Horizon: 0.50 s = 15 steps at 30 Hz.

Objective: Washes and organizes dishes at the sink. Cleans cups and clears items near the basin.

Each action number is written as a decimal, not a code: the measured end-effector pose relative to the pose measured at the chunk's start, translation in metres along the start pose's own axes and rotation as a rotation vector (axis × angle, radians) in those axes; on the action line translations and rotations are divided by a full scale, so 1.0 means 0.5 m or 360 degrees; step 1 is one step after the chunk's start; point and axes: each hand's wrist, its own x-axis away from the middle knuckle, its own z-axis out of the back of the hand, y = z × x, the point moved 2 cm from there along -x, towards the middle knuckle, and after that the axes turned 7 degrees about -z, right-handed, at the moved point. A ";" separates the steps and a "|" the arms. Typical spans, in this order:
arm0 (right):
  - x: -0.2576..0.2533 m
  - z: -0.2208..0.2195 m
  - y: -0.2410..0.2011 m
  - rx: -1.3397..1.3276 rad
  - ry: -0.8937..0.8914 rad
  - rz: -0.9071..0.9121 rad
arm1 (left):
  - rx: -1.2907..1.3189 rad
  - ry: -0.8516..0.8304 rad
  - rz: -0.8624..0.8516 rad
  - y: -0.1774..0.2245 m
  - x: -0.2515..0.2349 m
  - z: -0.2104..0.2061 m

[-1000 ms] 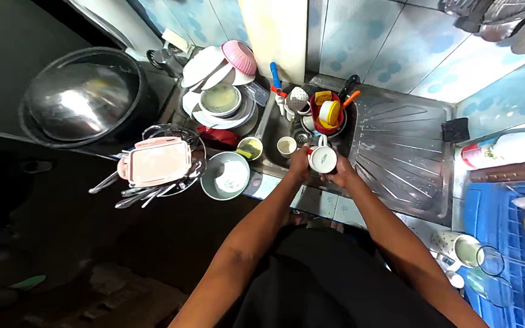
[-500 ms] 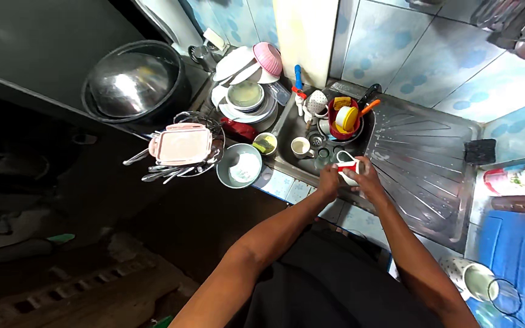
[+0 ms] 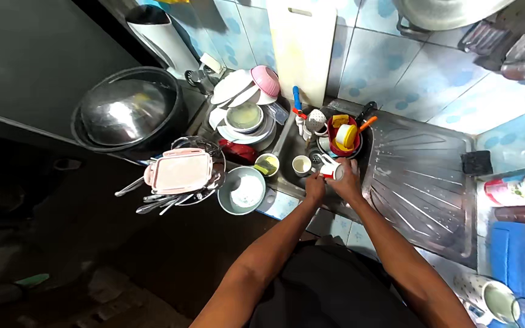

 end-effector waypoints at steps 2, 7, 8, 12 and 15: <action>-0.019 -0.023 -0.023 0.0169 -0.0071 -0.0023 | 0.0020 -0.0047 0.0076 -0.023 -0.031 0.018; -0.049 -0.073 -0.056 0.0513 -0.0139 -0.0042 | -0.0221 -0.0181 0.0158 0.005 -0.033 0.064; -0.051 -0.082 -0.062 0.0563 -0.0151 -0.0052 | -0.0267 -0.0173 0.0126 0.031 -0.026 0.077; -0.058 -0.117 -0.070 0.0744 -0.0242 -0.0083 | -0.0110 -0.0236 -0.0219 0.178 -0.033 0.163; -0.063 -0.142 -0.076 0.0843 -0.0217 -0.0125 | -0.0204 -0.0183 -0.0485 0.299 -0.091 0.271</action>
